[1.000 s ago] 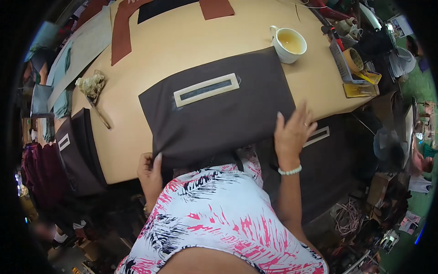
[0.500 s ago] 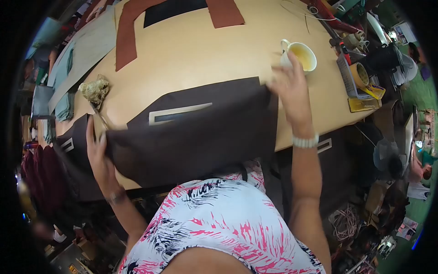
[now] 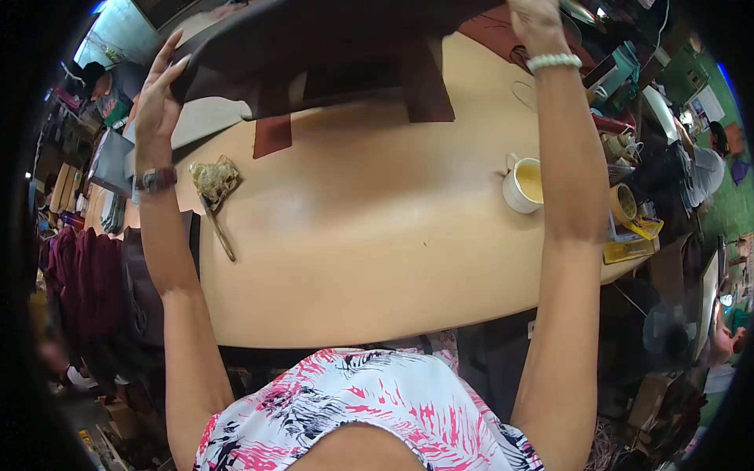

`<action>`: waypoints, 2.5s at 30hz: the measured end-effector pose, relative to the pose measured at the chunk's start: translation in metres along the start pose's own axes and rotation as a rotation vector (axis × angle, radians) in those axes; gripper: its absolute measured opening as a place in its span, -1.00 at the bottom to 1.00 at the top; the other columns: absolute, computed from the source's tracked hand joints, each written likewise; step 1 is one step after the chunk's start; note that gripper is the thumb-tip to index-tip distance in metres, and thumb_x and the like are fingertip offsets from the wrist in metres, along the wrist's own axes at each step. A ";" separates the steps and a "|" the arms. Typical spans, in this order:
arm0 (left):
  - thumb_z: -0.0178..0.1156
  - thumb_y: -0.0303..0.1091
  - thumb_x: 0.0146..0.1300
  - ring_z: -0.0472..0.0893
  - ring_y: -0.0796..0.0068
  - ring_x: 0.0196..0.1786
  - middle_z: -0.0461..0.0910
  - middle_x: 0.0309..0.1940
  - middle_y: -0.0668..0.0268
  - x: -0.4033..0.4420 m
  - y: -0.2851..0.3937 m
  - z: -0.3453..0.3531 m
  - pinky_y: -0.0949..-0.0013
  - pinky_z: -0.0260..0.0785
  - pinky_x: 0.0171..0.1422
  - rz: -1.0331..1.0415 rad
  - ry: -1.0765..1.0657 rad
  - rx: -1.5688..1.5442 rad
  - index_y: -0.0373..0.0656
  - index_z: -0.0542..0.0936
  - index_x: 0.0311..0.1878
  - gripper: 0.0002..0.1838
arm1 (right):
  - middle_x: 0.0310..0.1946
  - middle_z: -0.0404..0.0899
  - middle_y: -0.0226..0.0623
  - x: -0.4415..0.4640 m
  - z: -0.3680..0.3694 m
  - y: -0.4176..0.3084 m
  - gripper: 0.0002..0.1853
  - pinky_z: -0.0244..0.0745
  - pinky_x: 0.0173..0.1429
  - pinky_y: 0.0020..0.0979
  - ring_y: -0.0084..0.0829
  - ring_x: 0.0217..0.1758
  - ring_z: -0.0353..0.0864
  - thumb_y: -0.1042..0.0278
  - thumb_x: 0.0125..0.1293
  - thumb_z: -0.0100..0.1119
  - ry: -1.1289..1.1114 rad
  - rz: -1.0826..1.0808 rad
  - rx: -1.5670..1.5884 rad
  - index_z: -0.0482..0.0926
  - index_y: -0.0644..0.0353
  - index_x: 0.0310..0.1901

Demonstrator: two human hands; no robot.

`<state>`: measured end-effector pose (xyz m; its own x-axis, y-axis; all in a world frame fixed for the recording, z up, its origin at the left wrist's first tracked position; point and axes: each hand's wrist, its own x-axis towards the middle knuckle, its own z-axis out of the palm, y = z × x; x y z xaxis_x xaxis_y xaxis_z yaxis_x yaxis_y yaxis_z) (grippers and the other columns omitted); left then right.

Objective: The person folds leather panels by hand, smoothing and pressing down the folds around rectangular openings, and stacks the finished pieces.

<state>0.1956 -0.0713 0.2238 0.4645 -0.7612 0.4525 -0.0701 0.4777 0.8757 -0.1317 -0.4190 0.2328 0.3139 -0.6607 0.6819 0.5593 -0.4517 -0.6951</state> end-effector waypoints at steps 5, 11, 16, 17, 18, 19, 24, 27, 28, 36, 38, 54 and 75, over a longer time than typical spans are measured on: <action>0.10 -0.59 0.16 0.54 0.44 0.03 0.49 0.04 0.18 -0.086 -0.013 0.021 0.44 0.41 0.13 -0.044 0.071 0.095 -0.33 0.41 0.18 -0.54 | 0.07 0.38 -0.11 -0.074 -0.013 -0.019 -0.33 0.35 0.17 -0.46 -0.39 0.08 0.43 0.60 0.16 0.16 -0.037 0.142 -0.138 0.12 0.35 0.30; 0.11 -0.57 0.21 0.55 0.53 -0.03 0.58 -0.09 0.24 -0.173 -0.072 0.010 0.51 0.38 0.11 -0.333 0.191 0.006 -0.33 0.51 0.08 -0.66 | 0.06 0.33 -0.17 -0.206 -0.024 -0.010 -0.23 0.40 0.03 -0.51 -0.48 0.04 0.38 0.66 0.08 0.19 0.002 0.300 -0.426 0.09 0.31 0.34; 0.12 -0.59 0.14 0.51 0.50 0.04 0.52 0.02 0.21 -0.263 -0.086 0.026 0.49 0.33 0.17 -0.556 0.204 0.148 -0.35 0.47 0.13 -0.58 | 0.12 0.26 -0.17 -0.320 -0.052 -0.025 -0.19 0.40 -0.13 -0.58 -0.54 -0.03 0.37 0.72 0.07 0.13 0.046 0.476 -0.490 0.03 0.22 0.38; 0.13 -0.57 0.14 0.49 0.50 0.06 0.50 0.04 0.21 -0.280 -0.079 0.034 0.49 0.33 0.16 -0.578 0.166 0.150 -0.36 0.45 0.14 -0.56 | 0.12 0.27 -0.15 -0.336 -0.054 -0.038 -0.18 0.41 -0.12 -0.56 -0.49 0.01 0.37 0.71 0.07 0.14 0.045 0.549 -0.539 0.02 0.21 0.39; 0.14 -0.54 0.14 0.48 0.50 0.08 0.48 0.07 0.22 -0.291 -0.073 0.041 0.48 0.32 0.16 -0.599 0.128 0.149 -0.37 0.43 0.16 -0.54 | 0.13 0.27 -0.13 -0.351 -0.055 -0.051 -0.17 0.41 -0.10 -0.53 -0.45 0.04 0.38 0.70 0.07 0.14 0.044 0.621 -0.589 0.00 0.20 0.39; 0.15 -0.52 0.15 0.47 0.50 0.08 0.48 0.07 0.22 -0.292 -0.070 0.046 0.47 0.32 0.16 -0.626 0.116 0.164 -0.36 0.43 0.16 -0.54 | 0.13 0.27 -0.11 -0.360 -0.055 -0.058 -0.16 0.42 -0.08 -0.51 -0.41 0.08 0.38 0.68 0.07 0.15 0.043 0.695 -0.639 -0.01 0.19 0.40; 0.17 -0.44 0.18 0.46 0.54 0.05 0.46 0.06 0.27 -0.271 -0.080 0.048 0.49 0.29 0.15 -0.722 0.189 0.214 -0.28 0.44 0.17 -0.54 | 0.18 0.25 0.00 -0.342 -0.047 -0.042 -0.09 0.45 -0.01 -0.34 -0.27 0.18 0.35 0.54 0.09 0.22 -0.102 0.520 -0.828 -0.12 0.20 0.42; 0.16 -0.44 0.20 0.45 0.60 0.02 0.49 0.02 0.29 -0.242 -0.115 0.035 0.53 0.30 0.13 -0.659 0.178 0.149 -0.24 0.48 0.14 -0.59 | 0.20 0.24 -0.02 -0.317 -0.039 -0.004 -0.09 0.45 0.02 -0.33 -0.25 0.18 0.35 0.54 0.10 0.22 -0.105 0.367 -0.833 -0.14 0.20 0.42; 0.16 -0.44 0.20 0.46 0.61 0.00 0.50 0.00 0.30 -0.234 -0.124 0.032 0.54 0.31 0.12 -0.630 0.145 0.187 -0.25 0.49 0.13 -0.61 | 0.20 0.24 -0.03 -0.309 -0.035 0.006 -0.10 0.46 0.04 -0.33 -0.25 0.19 0.35 0.56 0.11 0.21 -0.134 0.300 -0.890 -0.14 0.22 0.41; 0.15 -0.45 0.22 0.53 0.61 -0.05 0.56 -0.06 0.31 -0.225 -0.139 0.025 0.56 0.36 0.10 -0.631 0.142 0.135 -0.25 0.50 0.12 -0.63 | 0.23 0.19 -0.10 -0.288 0.013 -0.027 -0.19 0.43 0.13 -0.39 -0.34 0.19 0.34 0.74 0.13 0.07 -0.006 0.060 -0.628 -0.11 0.31 0.39; 0.13 -0.46 0.22 0.53 0.63 -0.13 0.56 -0.09 0.29 -0.225 -0.141 0.024 0.58 0.39 0.01 -0.616 0.172 0.139 -0.27 0.51 0.11 -0.64 | 0.23 0.21 -0.11 -0.299 0.004 -0.019 -0.19 0.43 0.13 -0.39 -0.33 0.20 0.33 0.76 0.12 0.05 0.004 -0.012 -0.646 -0.11 0.31 0.39; 0.11 -0.47 0.25 0.51 0.64 -0.12 0.54 -0.08 0.31 -0.210 -0.151 0.027 0.54 0.38 0.02 -0.533 0.052 0.501 -0.28 0.48 0.13 -0.63 | 0.18 0.34 0.01 -0.326 0.032 0.011 -0.27 0.55 -0.19 -0.40 -0.18 -0.12 0.59 0.76 0.04 0.08 -0.662 -0.371 -0.783 0.13 0.20 0.30; 0.29 -0.44 -0.04 0.44 0.13 0.09 0.51 -0.03 0.14 -0.164 -0.126 0.088 0.20 0.28 0.20 0.086 -0.045 1.463 -0.19 0.57 -0.06 -0.62 | 0.41 -0.16 0.04 -0.245 0.033 0.047 0.02 0.35 0.24 -0.35 -0.12 0.35 0.21 0.84 0.01 -0.16 0.103 0.102 -0.184 -0.47 0.01 0.41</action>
<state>0.0504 -0.0458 0.0539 0.3875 -0.7799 0.4915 -0.9217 -0.3190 0.2205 -0.1573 -0.2583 0.0406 0.2765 -0.7618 0.5859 0.3761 -0.4753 -0.7954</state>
